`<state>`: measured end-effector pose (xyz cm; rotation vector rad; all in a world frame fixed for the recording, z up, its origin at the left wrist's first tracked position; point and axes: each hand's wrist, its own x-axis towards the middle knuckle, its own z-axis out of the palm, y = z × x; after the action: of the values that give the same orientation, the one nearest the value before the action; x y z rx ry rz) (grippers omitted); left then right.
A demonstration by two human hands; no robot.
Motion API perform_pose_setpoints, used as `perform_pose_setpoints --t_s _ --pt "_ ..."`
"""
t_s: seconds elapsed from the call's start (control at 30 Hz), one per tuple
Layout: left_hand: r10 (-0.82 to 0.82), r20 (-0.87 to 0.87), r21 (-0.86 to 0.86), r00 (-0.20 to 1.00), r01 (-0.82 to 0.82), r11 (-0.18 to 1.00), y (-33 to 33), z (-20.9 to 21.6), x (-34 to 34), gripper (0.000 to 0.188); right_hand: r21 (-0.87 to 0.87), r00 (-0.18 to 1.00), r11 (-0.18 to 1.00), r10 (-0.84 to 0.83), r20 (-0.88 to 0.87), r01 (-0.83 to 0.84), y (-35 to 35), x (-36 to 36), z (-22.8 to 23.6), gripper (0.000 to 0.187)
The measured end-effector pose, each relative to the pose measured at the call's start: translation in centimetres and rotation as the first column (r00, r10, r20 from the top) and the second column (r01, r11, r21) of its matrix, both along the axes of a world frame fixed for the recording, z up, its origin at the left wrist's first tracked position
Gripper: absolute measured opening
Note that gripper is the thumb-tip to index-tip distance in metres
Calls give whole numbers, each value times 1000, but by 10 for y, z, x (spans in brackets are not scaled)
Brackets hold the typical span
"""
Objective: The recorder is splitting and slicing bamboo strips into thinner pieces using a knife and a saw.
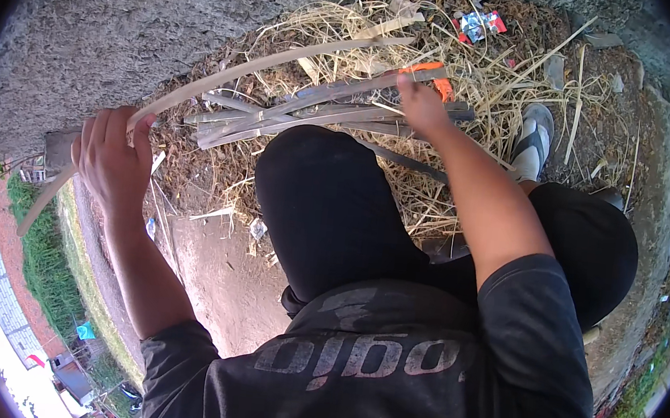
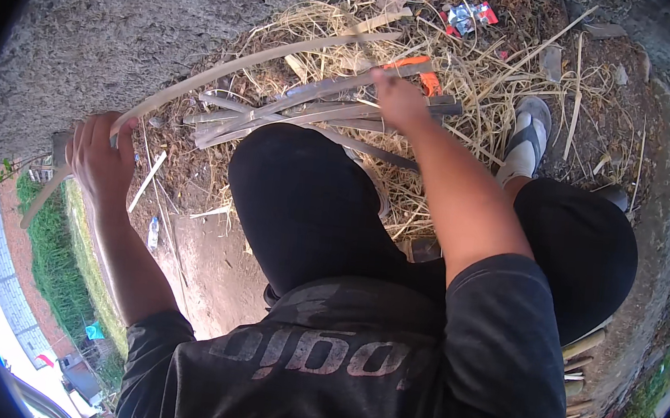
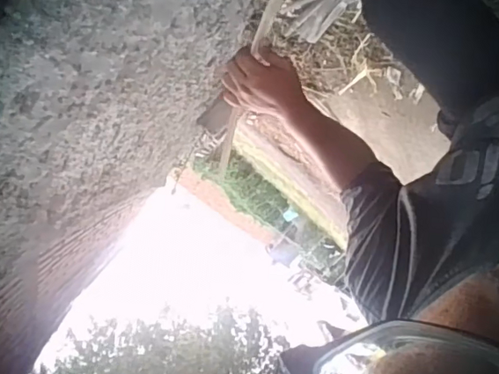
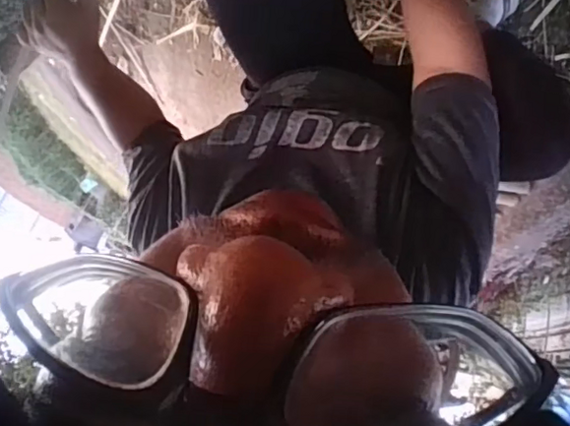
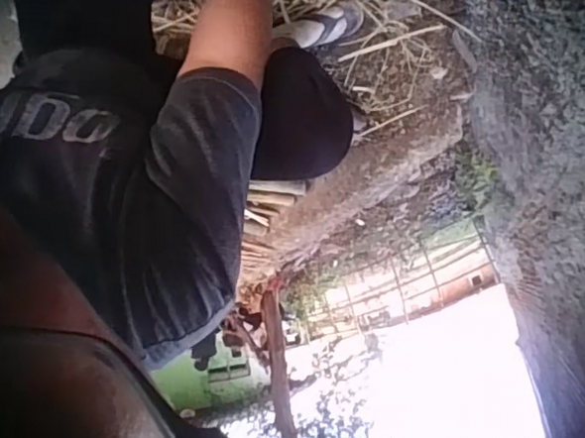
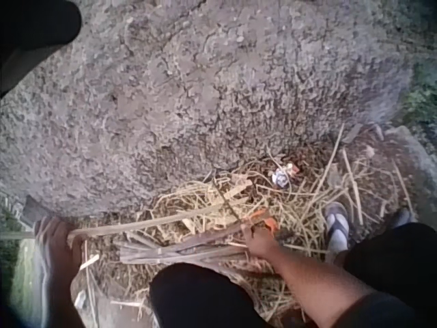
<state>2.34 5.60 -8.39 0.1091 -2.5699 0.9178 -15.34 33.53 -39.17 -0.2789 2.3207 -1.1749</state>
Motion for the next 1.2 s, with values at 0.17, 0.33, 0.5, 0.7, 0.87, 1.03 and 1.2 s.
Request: perform_pose_setpoints --t_s 0.17,0.33,0.5,0.7,0.87,1.03,1.2 --pt "13 -11 -27 1000 -13 1000 2 1 1 29 88 998 996 30 55 -34 35 -22 4 78" --pt "-34 0 -44 999 34 998 5 5 -7 27 -297 975 950 32 -221 -99 -43 16 57 49" --pt "-8 22 -46 1000 9 999 5 9 -9 26 -327 960 904 240 -147 -276 -59 31 55 36" --pt "6 6 -5 1000 -6 1000 7 6 -5 26 143 1000 990 -8 2 7 -8 1 8 42" --pt "45 -5 -4 999 -45 999 10 4 -1 25 -6 988 999 -40 -152 40 1 -16 36 42" --pt "-3 -3 1 1000 3 1000 5 4 -6 26 -343 967 927 69 -244 -153 -52 17 85 35" --pt "13 18 -9 1000 -13 1000 -10 -2 -3 28 -286 966 933 167 -196 -220 -52 28 54 30"
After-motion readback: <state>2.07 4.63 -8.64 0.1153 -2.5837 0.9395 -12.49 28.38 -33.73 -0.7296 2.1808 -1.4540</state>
